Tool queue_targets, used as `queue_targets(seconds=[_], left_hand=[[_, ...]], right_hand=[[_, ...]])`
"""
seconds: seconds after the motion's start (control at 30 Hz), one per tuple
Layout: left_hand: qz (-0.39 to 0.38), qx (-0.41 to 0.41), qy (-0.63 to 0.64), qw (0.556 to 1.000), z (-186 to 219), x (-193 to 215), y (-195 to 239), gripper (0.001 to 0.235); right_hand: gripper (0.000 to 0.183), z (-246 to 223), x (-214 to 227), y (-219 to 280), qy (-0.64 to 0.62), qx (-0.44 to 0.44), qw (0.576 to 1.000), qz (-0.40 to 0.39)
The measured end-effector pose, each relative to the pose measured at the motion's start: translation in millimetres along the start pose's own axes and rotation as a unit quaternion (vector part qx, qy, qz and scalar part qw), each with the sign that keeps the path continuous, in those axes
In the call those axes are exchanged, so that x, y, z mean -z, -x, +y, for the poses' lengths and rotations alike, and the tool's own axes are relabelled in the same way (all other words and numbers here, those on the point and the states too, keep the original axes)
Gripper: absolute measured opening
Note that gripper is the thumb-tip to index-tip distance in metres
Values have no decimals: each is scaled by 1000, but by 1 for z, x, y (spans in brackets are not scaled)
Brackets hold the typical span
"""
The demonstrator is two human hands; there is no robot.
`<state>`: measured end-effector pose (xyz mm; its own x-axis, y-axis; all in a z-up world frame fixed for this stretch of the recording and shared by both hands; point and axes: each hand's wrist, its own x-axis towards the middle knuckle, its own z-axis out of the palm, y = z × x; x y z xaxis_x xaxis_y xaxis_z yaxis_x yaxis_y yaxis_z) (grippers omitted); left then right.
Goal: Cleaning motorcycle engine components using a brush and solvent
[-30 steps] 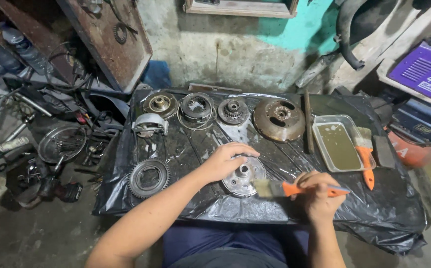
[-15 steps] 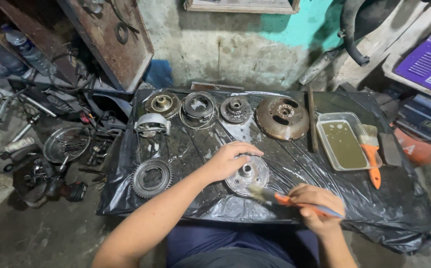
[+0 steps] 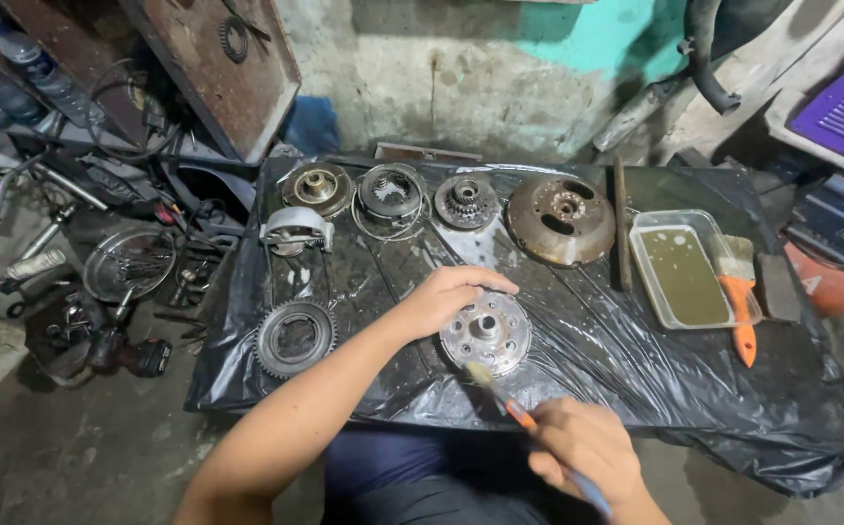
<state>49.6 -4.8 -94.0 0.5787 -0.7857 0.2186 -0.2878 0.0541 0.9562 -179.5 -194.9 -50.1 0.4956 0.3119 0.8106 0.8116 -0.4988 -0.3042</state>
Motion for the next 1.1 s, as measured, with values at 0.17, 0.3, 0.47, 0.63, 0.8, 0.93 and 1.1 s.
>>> queue_targets(seconds=[0.17,0.3,0.47,0.63,0.8,0.93,1.1], left_hand=[[5,6,-3,1000,-3,1,-1,45],[0,3,16,1000,-1,1,0,44],[-17,-13,43,999,-1,1,2,43],[-33,-16,38,999,24,0,5,68],[-23,-36,35,998,19,-2,5,97],[-19,1,74,997,4,-4,1,102],[-32,15,119,992,7,-1,0,105]], right_hand=[[38,-5,-6,-4,3,21,997,-75],[42,-14,-9,-13,-2,29,998,-55],[40,23,-9,9,-41,-21,999,4],[49,37,3,-7,-41,-78,988,129],[32,49,7,-20,-76,-90,986,117],[37,35,-5,-46,-132,-72,985,88],[25,41,-21,-60,-123,-32,992,-9]])
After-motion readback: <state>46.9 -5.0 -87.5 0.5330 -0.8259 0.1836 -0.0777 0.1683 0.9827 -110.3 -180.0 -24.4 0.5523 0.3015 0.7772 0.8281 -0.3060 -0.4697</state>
